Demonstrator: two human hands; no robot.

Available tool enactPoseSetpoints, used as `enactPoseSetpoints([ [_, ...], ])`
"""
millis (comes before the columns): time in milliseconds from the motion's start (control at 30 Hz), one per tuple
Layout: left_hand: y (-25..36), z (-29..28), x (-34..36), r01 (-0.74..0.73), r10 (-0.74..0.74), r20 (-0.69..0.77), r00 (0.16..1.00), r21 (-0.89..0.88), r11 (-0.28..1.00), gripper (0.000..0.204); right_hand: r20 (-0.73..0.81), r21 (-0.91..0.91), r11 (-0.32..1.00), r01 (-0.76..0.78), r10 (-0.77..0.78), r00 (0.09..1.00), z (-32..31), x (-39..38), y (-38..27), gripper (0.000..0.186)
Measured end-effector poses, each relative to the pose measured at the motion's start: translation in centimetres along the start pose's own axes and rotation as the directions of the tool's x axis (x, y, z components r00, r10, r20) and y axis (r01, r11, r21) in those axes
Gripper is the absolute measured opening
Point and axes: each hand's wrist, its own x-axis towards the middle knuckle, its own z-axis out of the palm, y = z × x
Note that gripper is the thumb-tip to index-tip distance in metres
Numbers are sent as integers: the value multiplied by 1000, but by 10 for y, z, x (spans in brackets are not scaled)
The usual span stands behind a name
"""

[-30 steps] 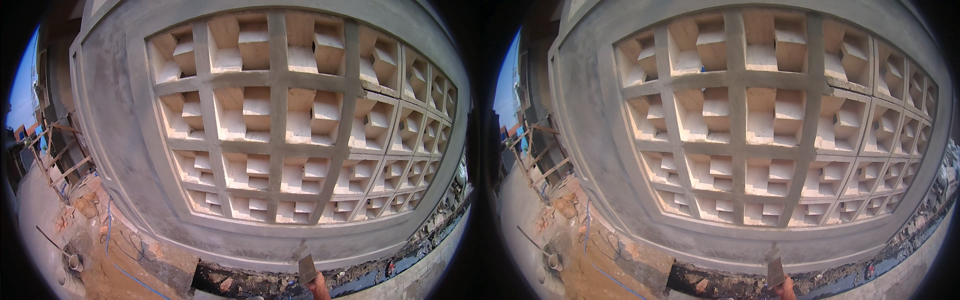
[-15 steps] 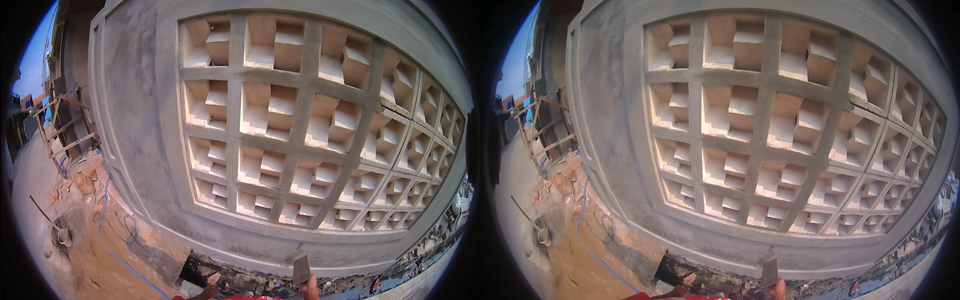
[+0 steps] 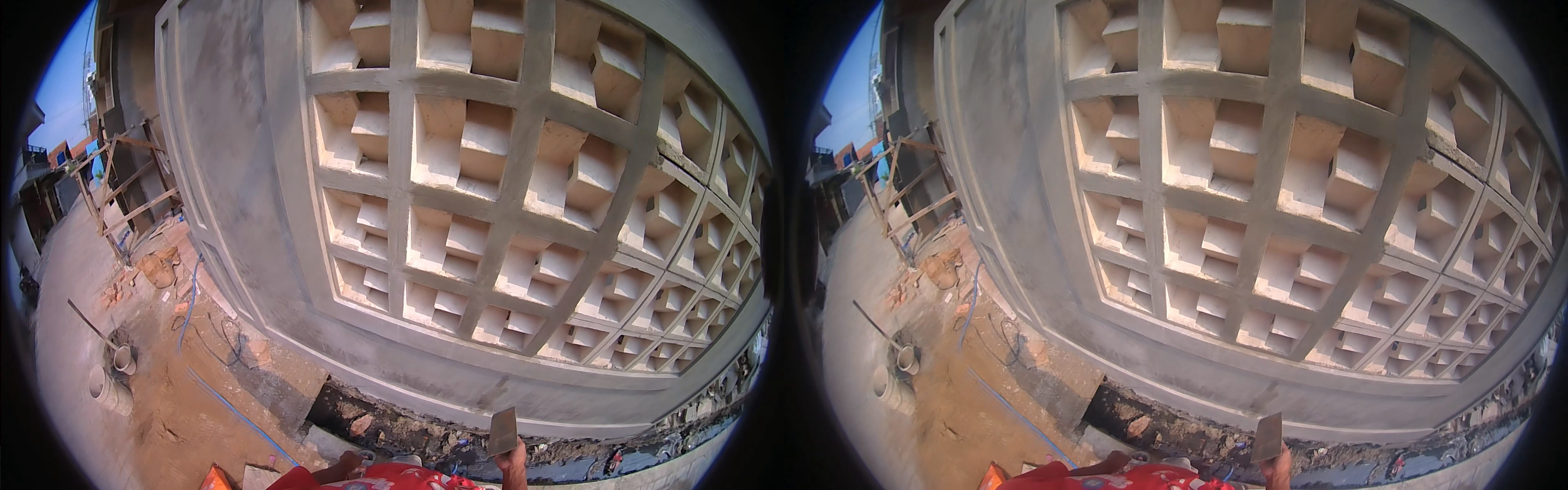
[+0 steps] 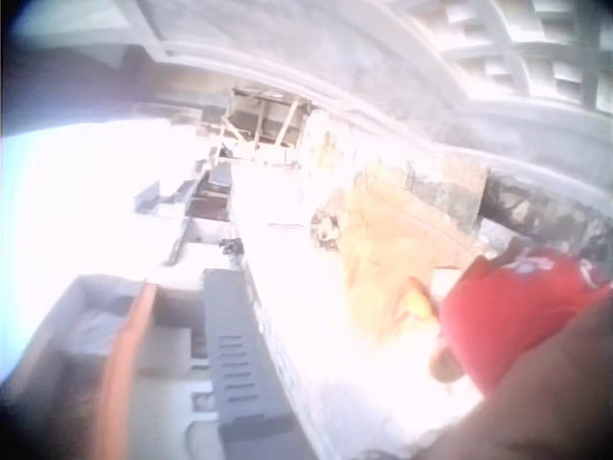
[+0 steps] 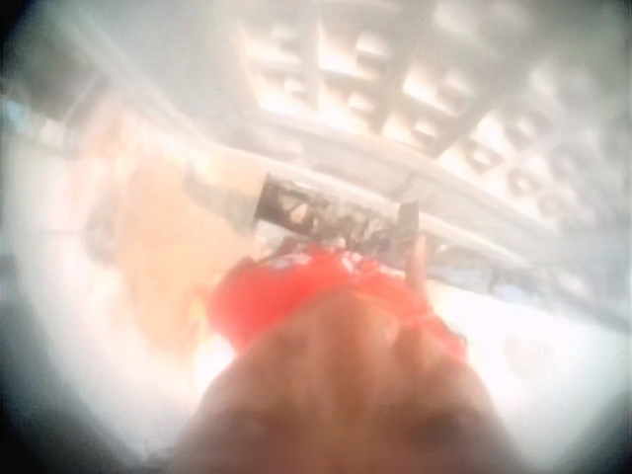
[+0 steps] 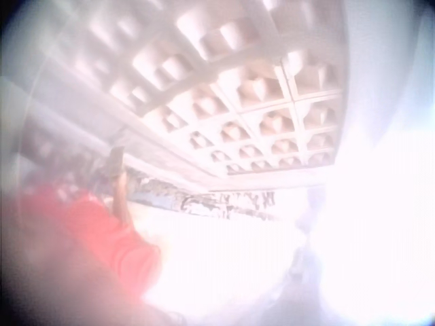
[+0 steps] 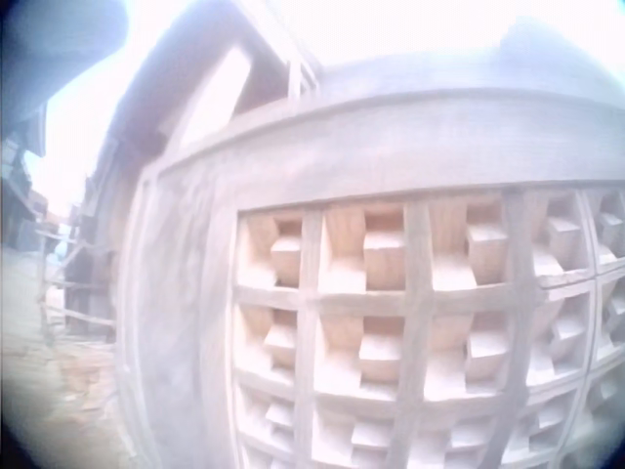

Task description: The person applies plaster to a geometrically patterned ceiling using a trowel. They repeatedly scoop plaster from a bucket and smooth it onto the ceiling surface, working across multiple sections of the grid pattern.

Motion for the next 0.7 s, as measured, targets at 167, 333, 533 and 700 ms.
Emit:
enactPoseSetpoints([
  [167, -2, -2, -12, -361, 391, 147, 908, 749, 556, 47, 12, -1, 1000, 0, 0, 1000, -7, -2, 10, 30],
  [333, -5, 8, -3, -358, 406, 102, 908, 691, 627, 38, -1, 35, 999, -7, 7, 1000, -9, -12, 8, 32],
  [533, 0, 18, -5, -354, 392, 61, 918, 573, 739, 41, -71, 0, 1000, 10, -10, 997, -12, -12, 13, 30],
  [700, 0, 20, 3, -346, 377, 57, 924, 542, 766, 41, -69, -29, 998, -58, 56, 996, 30, -31, 10, 29],
])
